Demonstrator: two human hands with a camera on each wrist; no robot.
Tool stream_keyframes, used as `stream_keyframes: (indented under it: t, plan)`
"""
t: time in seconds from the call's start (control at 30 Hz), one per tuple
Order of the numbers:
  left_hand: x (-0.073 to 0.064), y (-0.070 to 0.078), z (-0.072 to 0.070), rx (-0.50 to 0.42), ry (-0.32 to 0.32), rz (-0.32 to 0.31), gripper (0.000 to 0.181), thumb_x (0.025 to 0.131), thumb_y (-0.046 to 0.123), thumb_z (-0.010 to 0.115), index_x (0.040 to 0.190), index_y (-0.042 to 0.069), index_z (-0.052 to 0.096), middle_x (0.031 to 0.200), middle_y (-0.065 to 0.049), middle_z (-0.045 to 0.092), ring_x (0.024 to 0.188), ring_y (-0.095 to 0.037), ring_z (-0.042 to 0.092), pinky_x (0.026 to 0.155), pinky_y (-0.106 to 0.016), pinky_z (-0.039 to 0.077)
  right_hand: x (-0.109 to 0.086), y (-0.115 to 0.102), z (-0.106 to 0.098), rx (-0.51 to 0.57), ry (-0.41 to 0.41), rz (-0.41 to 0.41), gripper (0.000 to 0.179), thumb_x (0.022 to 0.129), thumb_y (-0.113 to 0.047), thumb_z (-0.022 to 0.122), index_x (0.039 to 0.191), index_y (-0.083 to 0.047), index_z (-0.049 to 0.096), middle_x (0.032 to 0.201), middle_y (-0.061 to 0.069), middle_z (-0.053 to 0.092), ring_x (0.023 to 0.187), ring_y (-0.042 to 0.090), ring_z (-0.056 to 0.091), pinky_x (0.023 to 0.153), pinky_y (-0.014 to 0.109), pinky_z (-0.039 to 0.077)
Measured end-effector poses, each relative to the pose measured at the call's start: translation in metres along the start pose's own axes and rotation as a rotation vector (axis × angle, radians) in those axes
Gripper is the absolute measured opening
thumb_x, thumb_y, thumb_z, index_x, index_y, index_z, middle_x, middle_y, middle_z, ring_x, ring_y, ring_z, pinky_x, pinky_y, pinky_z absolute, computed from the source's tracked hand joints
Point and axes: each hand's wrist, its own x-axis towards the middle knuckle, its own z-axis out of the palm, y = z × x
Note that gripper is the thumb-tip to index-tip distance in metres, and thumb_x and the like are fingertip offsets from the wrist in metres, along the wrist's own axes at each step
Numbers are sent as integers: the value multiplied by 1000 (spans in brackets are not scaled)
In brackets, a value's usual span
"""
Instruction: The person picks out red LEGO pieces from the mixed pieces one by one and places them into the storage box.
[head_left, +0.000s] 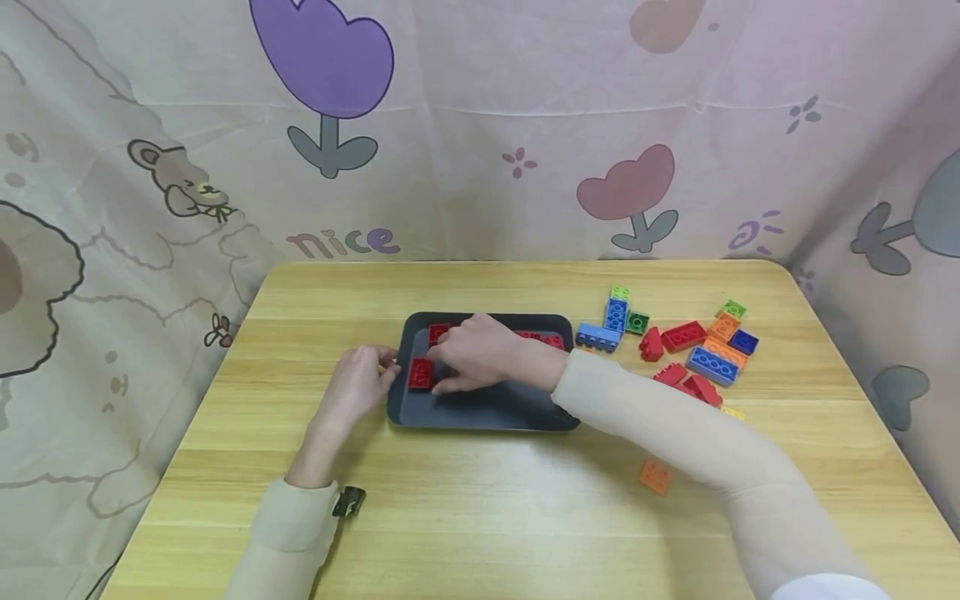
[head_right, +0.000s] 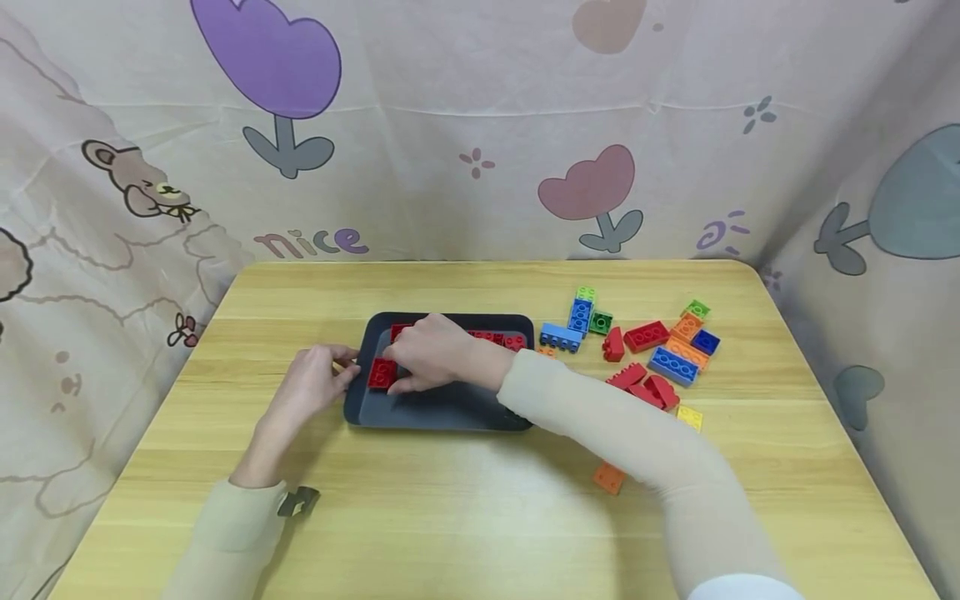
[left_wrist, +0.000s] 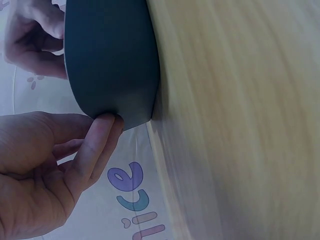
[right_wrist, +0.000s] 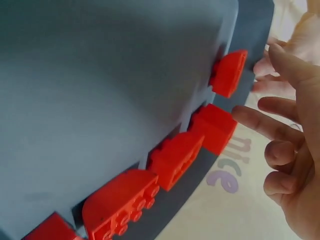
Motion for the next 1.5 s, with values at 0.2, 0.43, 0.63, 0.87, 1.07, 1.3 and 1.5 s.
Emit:
stream_keyframes:
  t: [0.2, 0.43, 0.63, 0.87, 1.07, 1.3, 1.5]
  plan:
    - [0, 0, 1, 8, 3, 0, 31, 99, 2, 67, 127, -11, 69, 110, -25, 78, 92, -31, 76, 74, -37, 64, -16, 7, -11, 41, 18, 22, 66, 92, -70, 66, 135, -20, 73, 117, 0, 81, 61, 10, 63, 44, 22, 32]
    - [0, -1, 1, 17, 7, 4, 31, 99, 2, 67, 127, -11, 69, 110, -25, 78, 91, -30, 76, 73, -37, 64, -36, 15, -24, 22, 28, 71, 74, 88, -76, 66, 136, -20, 72, 102, 0, 79, 69, 11, 68, 50, 21, 43]
    - [0, -1, 1, 4, 3, -3, 31, 99, 2, 67, 128, -11, 69, 110, -25, 77, 88, -29, 76, 70, -34, 63, -53, 23, -29, 37, 72, 97, 75, 88, -76, 66, 138, -20, 71, 97, -1, 77, 58, 9, 57, 47, 21, 32]
    - [0, -1, 1, -5, 4, -3, 32, 99, 2, 66, 129, -11, 69, 110, -25, 77, 85, -27, 75, 68, -32, 62, -74, 33, -33, 50, 126, 122, 75, 86, -73, 70, 135, -17, 73, 101, 1, 79, 62, 10, 61, 45, 22, 26]
    - [0, 0, 0, -5, -1, -12, 32, 99, 2, 67, 129, -10, 68, 111, -24, 77, 89, -29, 76, 70, -33, 63, -95, 43, -33, 45, 185, 148, 75, 83, -73, 73, 134, -17, 74, 110, 3, 80, 81, 15, 75, 47, 20, 35]
    - [1, -1, 0, 5, 0, -18, 32, 99, 2, 67, 129, -10, 69, 111, -24, 78, 92, -29, 76, 72, -34, 63, -119, 55, -34, 38, 214, 205, 77, 80, -75, 75, 132, -17, 75, 120, 6, 80, 97, 22, 79, 42, 22, 30]
    - [1, -2, 1, -1, -3, -16, 33, 99, 3, 67, 130, -10, 68, 112, -24, 78, 92, -30, 76, 73, -35, 64, -139, 63, -37, 46, 178, 264, 78, 80, -75, 75, 133, -18, 74, 123, 7, 79, 105, 26, 78, 43, 23, 32]
